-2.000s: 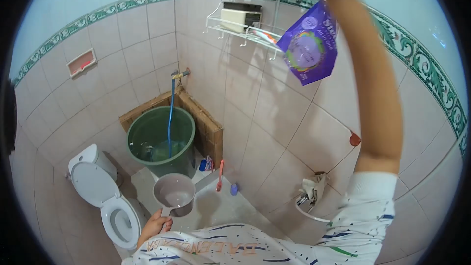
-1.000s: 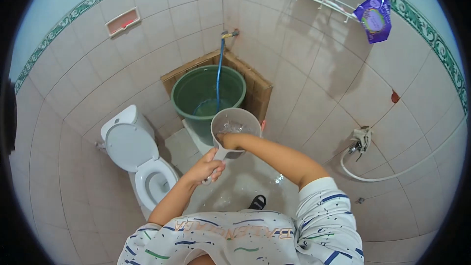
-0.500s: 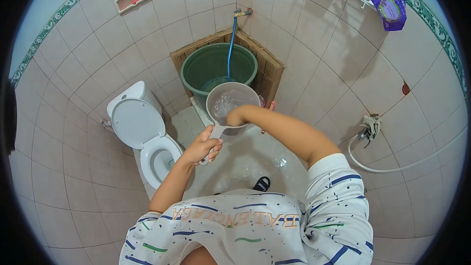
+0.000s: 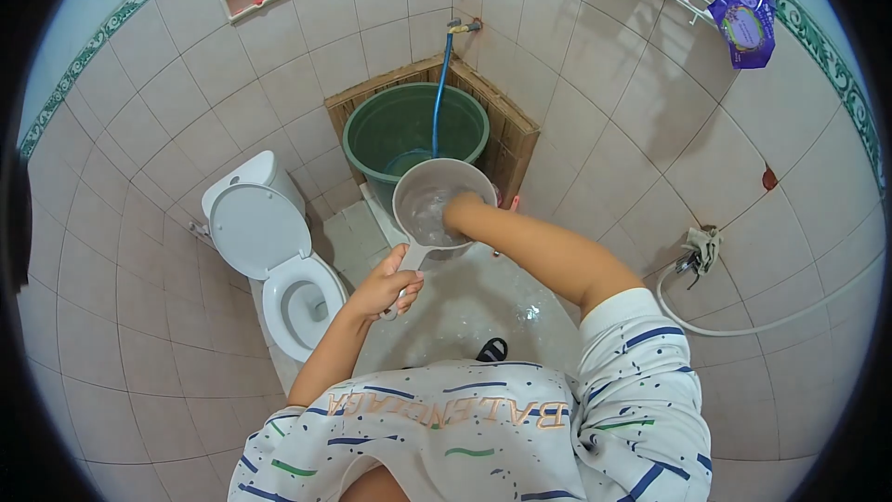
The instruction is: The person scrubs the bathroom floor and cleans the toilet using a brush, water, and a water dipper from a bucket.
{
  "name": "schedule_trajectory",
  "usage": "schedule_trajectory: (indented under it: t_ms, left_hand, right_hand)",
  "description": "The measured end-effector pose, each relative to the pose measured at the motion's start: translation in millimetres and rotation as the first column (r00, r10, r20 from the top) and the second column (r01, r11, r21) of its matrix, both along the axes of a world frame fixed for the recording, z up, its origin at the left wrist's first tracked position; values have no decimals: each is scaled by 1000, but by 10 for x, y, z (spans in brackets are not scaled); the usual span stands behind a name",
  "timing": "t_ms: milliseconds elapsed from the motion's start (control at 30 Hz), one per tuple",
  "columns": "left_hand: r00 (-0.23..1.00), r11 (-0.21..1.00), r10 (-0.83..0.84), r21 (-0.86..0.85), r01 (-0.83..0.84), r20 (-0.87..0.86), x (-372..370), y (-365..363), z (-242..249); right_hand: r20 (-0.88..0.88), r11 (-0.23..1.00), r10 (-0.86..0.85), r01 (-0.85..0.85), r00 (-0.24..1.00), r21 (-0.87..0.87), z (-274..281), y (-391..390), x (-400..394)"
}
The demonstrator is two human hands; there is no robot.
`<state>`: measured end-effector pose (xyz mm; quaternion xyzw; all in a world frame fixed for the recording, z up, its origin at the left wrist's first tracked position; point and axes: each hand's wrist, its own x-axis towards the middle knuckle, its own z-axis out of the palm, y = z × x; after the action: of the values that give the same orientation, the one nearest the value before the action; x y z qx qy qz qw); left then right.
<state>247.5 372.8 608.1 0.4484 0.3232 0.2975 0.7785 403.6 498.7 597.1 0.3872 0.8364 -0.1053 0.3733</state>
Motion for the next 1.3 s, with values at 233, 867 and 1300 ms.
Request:
schedule_trajectory:
  t_ms: [233,867,1300]
  left_hand:
    - [999,999,44,-21,-44,9,60,13,-8]
    - [997,995,81,-50,-81,12,275,-41,-53]
    - [994,992,109,-70,-108,5,266,24,-95]
  right_hand:
    - [-498,944,-292,329,817,-15,132,-228,-131]
    - [-111,997,-51,56,992,49,-304,184,58]
    - [-300,905,-379,418,875,75,-381,157,21]
